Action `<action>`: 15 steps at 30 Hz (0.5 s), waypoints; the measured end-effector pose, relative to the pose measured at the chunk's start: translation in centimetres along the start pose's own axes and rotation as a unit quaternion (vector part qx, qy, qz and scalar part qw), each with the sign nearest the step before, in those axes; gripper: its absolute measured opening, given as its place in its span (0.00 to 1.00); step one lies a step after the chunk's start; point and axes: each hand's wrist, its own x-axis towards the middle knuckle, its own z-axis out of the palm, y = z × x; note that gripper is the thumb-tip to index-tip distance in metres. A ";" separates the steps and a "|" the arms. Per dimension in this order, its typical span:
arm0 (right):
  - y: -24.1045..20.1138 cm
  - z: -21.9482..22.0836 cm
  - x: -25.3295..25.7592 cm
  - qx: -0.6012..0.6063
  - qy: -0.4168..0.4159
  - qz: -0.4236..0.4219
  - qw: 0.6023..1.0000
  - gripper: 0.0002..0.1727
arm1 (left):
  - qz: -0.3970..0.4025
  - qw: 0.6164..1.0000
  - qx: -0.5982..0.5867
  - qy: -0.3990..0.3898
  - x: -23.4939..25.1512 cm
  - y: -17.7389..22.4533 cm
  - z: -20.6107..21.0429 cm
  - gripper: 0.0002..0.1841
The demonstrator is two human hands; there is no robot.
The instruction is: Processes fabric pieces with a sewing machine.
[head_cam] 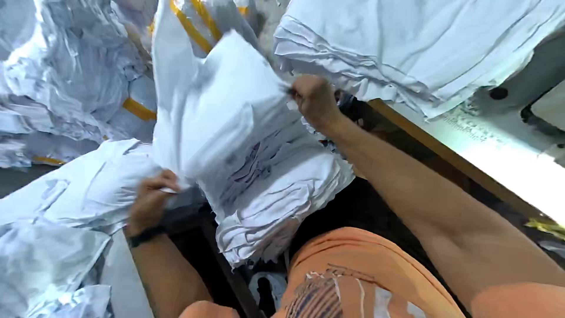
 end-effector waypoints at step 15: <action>7.2 -13.0 -17.2 -0.201 0.134 0.167 0.956 0.12 | 0.188 0.960 0.136 -0.158 17.5 15.3 22.4 0.08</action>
